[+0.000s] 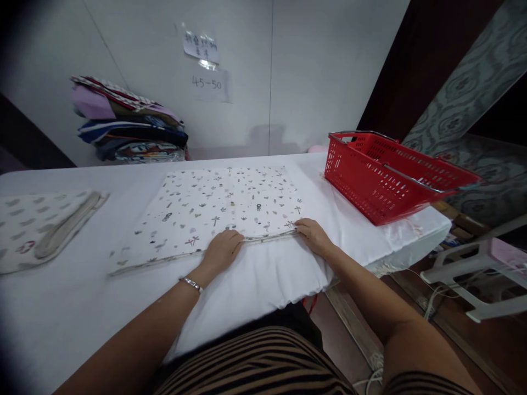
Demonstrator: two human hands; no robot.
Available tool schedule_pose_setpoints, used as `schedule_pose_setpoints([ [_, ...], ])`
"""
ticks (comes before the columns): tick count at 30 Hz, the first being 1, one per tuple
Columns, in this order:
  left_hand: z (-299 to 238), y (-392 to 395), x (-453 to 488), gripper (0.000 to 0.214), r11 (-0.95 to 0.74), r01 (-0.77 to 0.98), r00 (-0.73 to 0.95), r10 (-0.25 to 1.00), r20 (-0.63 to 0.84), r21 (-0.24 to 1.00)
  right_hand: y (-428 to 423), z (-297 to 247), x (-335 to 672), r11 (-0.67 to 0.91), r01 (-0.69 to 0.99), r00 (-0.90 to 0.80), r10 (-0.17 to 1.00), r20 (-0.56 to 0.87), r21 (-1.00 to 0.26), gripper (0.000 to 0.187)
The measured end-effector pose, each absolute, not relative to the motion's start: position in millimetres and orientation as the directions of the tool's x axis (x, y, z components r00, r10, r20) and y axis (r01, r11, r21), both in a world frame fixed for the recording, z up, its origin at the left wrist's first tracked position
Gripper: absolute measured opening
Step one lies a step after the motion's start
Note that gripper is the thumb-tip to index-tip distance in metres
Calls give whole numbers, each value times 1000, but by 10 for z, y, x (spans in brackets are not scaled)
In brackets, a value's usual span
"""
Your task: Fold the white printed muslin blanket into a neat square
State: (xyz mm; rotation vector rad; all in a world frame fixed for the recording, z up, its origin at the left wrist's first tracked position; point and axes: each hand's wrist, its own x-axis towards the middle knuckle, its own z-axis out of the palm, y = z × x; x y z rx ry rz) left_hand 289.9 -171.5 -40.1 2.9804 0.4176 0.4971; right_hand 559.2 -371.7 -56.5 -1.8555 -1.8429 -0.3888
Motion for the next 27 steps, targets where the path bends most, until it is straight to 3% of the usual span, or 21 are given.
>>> schedule_pose_setpoints([
  [18, -428, -1703, 2899, 17, -953, 251, 905, 293, 309, 168, -3494, -450, 5364, 56, 997, -74, 902, 425, 54, 21],
  [27, -423, -1723, 2908, 17, -963, 244, 915, 267, 303, 112, -3657, -504, 5413, 114, 993, -93, 889, 448, -21, 20],
])
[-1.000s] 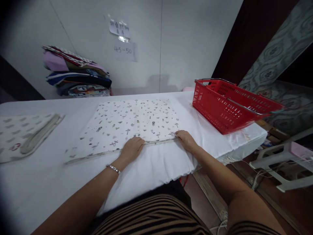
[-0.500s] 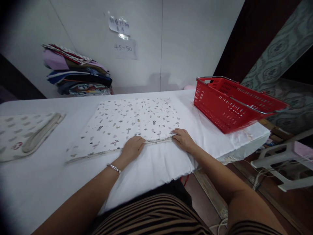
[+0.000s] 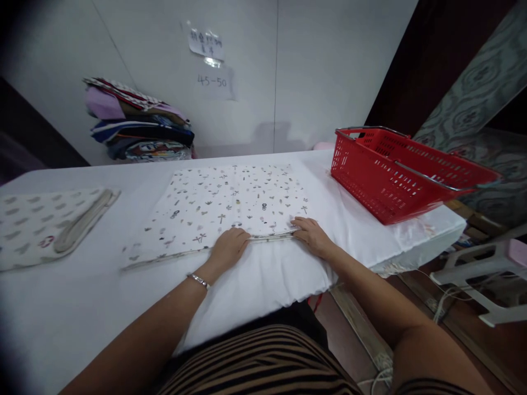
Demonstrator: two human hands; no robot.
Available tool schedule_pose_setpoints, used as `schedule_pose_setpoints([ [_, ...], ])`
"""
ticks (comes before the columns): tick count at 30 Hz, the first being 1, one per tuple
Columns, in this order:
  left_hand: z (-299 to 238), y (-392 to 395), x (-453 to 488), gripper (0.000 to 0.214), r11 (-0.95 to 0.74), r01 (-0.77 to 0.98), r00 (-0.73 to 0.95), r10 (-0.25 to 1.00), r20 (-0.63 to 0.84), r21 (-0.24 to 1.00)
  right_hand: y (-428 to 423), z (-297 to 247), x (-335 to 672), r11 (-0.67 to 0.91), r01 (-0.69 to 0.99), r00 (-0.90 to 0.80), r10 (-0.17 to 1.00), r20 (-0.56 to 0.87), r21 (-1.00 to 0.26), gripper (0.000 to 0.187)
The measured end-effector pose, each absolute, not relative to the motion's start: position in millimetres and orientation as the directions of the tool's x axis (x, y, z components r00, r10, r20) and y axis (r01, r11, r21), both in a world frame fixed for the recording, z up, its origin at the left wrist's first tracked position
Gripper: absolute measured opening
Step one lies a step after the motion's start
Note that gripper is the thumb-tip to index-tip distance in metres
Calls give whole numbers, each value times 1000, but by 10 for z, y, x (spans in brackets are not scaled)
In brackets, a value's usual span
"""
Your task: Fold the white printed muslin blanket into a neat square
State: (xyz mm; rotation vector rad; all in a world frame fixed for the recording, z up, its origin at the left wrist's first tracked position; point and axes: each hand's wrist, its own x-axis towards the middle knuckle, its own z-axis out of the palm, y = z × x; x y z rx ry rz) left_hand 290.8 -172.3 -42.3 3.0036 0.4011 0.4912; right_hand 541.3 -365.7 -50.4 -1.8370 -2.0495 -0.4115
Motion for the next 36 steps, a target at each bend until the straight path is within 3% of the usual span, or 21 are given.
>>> schedule_pose_setpoints([
  [14, -408, -1738, 2895, 19, -967, 232, 921, 253, 296, 105, -3517, -471, 5193, 112, 993, -78, 893, 443, -49, 20],
  [24, -404, -1739, 2895, 22, -965, 239, 924, 260, 279, 106, -3651, -522, 5283, 154, 983, -82, 848, 523, -96, 17],
  [31, -392, -1734, 2894, 21, -964, 243, 923, 263, 281, 106, -3952, -551, 5491, -5, 983, 111, 812, 573, -183, 20],
  [36, -366, -1739, 2885, 21, -964, 241, 922, 264, 283, 114, -4061, -633, 5621, -47, 982, 146, 805, 576, -184, 22],
])
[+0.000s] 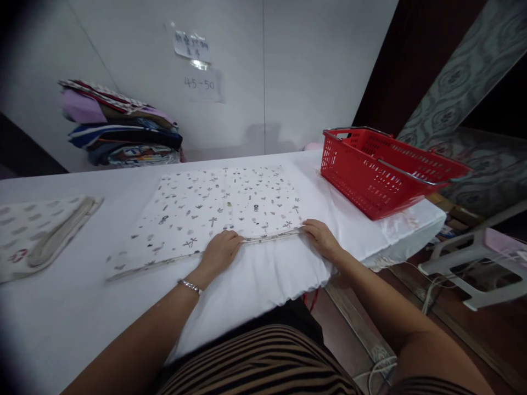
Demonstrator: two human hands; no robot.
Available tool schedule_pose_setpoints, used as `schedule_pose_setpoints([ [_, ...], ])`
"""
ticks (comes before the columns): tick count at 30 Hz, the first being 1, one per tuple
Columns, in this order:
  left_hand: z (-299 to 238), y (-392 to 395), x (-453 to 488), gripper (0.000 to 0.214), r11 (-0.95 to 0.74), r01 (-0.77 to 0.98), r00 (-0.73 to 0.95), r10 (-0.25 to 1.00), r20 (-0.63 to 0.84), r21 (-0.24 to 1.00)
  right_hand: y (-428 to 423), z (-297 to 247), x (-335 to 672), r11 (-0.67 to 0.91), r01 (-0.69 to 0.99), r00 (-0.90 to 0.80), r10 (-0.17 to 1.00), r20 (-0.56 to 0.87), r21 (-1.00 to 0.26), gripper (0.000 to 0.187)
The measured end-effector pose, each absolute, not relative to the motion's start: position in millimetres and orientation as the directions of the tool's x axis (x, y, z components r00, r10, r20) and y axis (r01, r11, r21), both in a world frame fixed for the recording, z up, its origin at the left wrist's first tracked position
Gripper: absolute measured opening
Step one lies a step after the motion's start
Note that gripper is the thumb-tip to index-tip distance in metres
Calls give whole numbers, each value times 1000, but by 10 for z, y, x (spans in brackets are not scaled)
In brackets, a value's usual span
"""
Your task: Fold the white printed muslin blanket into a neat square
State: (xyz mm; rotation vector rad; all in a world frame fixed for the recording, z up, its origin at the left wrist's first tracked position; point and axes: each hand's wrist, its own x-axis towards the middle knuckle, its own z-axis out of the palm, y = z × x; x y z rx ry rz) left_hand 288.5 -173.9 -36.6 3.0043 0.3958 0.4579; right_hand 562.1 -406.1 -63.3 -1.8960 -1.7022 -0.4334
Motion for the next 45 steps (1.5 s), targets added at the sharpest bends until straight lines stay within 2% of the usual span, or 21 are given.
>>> schedule_pose_setpoints([
  [5, -369, -1731, 2882, 21, -961, 240, 913, 272, 304, 139, -4011, -585, 5608, -64, 984, 149, 808, 570, -168, 20],
  [13, -394, -1711, 2885, 20, -965, 225, 913, 256, 316, 133, -3963, -523, 5571, -16, 998, 48, 848, 527, -65, 18],
  [18, -422, -1698, 2889, 20, -964, 233, 908, 264, 326, 130, -3946, -469, 5560, -102, 995, 86, 857, 508, 3, 19],
  [24, -415, -1697, 2891, 20, -964, 230, 910, 261, 321, 133, -3907, -383, 5468, -245, 956, 148, 877, 457, 161, 16],
  [30, -388, -1703, 2885, 20, -964, 231, 916, 262, 303, 134, -3905, -422, 5484, -156, 982, 81, 863, 498, 111, 17],
  [35, -390, -1708, 2883, 20, -963, 232, 914, 263, 310, 135, -3908, -436, 5512, -97, 990, 38, 881, 471, 101, 16],
  [45, -421, -1693, 2886, 20, -964, 233, 914, 263, 309, 130, -3931, -388, 5469, -103, 994, 75, 905, 418, 44, 18],
])
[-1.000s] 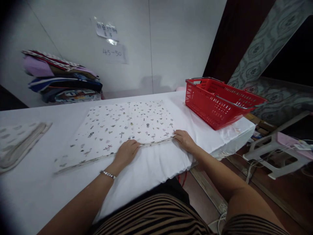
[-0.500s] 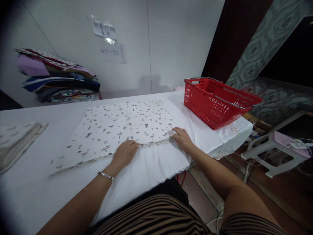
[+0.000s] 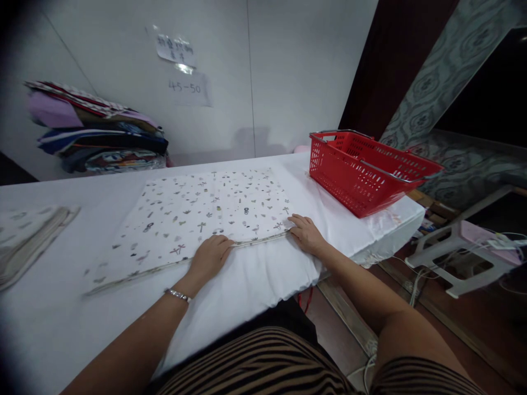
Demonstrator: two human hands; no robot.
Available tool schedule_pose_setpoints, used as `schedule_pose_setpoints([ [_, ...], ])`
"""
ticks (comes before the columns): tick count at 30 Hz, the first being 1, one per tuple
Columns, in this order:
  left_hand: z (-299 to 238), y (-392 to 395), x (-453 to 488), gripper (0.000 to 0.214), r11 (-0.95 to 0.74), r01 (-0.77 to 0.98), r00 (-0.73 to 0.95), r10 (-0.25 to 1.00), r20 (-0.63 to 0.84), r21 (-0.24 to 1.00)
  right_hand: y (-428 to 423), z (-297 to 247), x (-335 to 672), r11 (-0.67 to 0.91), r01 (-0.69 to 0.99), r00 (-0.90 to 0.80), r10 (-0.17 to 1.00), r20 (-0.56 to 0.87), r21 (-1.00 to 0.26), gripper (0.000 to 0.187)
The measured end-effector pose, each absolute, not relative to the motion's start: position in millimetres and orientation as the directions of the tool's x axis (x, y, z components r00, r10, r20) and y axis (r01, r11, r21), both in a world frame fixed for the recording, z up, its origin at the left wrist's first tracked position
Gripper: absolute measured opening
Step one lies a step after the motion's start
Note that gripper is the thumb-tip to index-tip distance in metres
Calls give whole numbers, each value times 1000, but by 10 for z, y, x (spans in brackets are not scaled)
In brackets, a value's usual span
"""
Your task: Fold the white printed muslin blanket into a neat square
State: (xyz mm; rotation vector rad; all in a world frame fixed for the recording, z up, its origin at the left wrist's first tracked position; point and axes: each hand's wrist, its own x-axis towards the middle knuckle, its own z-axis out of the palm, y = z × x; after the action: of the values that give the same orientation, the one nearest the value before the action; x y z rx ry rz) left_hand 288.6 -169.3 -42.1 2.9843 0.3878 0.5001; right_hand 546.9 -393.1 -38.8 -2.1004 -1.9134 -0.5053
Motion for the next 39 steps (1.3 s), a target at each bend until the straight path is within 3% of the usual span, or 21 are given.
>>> schedule_pose_setpoints([
  [9, -430, -1692, 2877, 20, -967, 229, 912, 254, 322, 116, -3860, -383, 5503, -88, 995, 67, 922, 381, 38, 23],
  [16, -435, -1685, 2883, 21, -969, 222, 914, 244, 325, 105, -3992, -470, 5549, -29, 998, 54, 901, 431, -64, 18],
  [22, -440, -1692, 2877, 21, -975, 210, 915, 224, 337, 78, -4021, -476, 5546, -39, 971, 142, 890, 434, -238, 15],
  [27, -447, -1686, 2878, 21, -970, 224, 910, 243, 334, 96, -4137, -509, 5624, -91, 916, 304, 796, 524, -392, 20],
  [39, -456, -1665, 2877, 21, -973, 201, 907, 229, 354, 113, -4213, -524, 5686, -106, 984, 163, 856, 490, -143, 22],
])
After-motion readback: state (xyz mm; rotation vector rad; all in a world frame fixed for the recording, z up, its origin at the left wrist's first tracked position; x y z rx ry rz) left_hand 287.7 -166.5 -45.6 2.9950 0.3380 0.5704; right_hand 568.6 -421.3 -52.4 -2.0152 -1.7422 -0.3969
